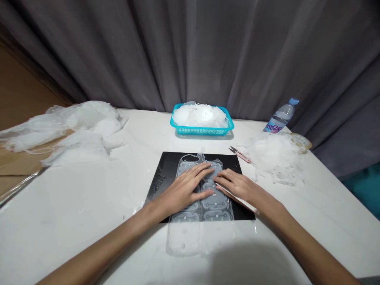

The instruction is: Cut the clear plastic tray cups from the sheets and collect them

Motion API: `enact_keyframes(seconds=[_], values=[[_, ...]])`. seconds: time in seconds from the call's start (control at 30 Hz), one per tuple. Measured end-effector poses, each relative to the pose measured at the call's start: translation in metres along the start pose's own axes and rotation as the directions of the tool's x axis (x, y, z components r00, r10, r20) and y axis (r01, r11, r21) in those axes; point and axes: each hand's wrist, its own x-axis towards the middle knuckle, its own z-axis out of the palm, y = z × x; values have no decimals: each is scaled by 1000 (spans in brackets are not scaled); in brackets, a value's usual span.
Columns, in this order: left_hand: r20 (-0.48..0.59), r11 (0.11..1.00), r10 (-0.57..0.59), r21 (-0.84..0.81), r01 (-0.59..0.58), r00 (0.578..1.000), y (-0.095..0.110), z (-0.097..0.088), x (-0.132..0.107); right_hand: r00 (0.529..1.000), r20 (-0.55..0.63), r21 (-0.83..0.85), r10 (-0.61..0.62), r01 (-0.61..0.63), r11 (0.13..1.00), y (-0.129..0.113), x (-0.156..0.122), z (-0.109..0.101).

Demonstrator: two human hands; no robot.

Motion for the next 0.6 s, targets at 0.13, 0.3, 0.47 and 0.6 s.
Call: enact_keyframes(seconds=[0.13,0.3,0.47,0.6], values=[[9,1000,-4,6,4,1000,-3,3,2,994,-108,-40,30,-34,999,2,7,3],[-3,999,41,-1,-41,999,-5,3,3,859,-413,119,303,-279,953,31,30,-9],[-20,996,-31,-83,29,999,-7,4,3,766,-470,276,438,-344,898,50,28,-24],[-242,977,-101,-210,50,965,-8,7,15,897,-264,360,354,-249,899,25,26,-32]])
